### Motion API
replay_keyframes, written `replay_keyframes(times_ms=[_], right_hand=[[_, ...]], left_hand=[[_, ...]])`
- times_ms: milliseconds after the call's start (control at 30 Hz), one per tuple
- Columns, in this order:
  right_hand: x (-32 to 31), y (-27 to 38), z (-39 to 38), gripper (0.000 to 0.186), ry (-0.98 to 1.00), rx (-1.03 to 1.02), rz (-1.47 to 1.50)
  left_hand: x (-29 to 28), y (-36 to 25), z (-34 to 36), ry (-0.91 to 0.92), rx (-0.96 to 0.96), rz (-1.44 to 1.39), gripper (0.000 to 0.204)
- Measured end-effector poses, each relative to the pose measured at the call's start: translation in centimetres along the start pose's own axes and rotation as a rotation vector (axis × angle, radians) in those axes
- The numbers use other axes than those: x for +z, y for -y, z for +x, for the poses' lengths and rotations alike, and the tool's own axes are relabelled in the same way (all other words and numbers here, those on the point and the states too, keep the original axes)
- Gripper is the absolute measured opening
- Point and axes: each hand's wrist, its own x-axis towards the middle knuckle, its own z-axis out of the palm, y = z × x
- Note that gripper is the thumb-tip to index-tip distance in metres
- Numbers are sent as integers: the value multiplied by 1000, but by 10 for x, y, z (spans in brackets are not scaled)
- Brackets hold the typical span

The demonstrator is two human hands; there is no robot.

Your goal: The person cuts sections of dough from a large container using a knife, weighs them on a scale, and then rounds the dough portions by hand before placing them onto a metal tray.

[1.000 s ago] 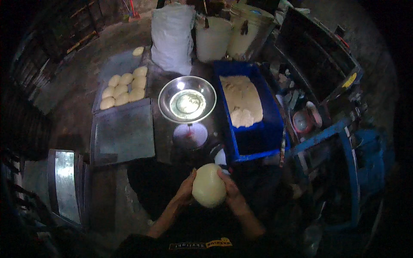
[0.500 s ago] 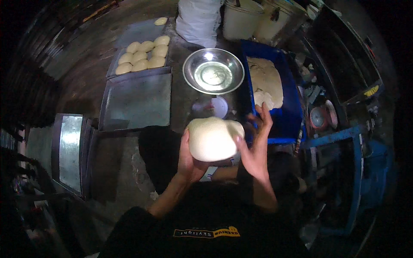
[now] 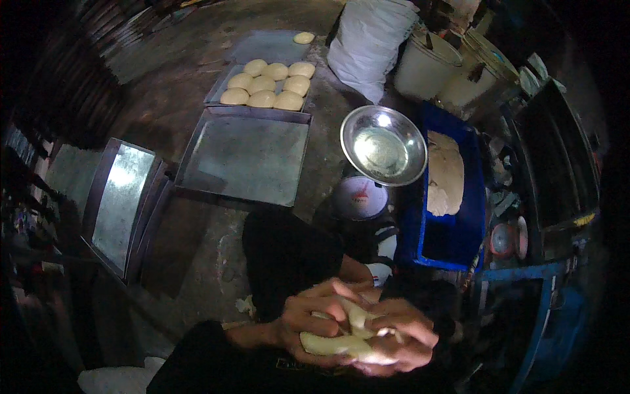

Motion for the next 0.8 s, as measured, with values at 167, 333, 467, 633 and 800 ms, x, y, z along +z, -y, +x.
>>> replay_keyframes(times_ms=[167, 333, 467, 633, 800], right_hand=[[0, 13, 64, 22, 566, 281, 97], [15, -39, 42, 25, 817, 585, 383], [49, -110, 18, 43, 1228, 734, 289], [70, -203, -51, 47, 982, 1534, 949], [82, -234, -129, 48, 107, 1846, 730]], left_hand=[[1, -10, 24, -186, -337, -579, 91], [-32, 46, -30, 167, -643, -366, 111], [-57, 53, -25, -91, -981, -563, 77], [-94, 112, -30, -605, -1268, -1101, 47], [-182, 143, -15, -949, -1040, -845, 43]])
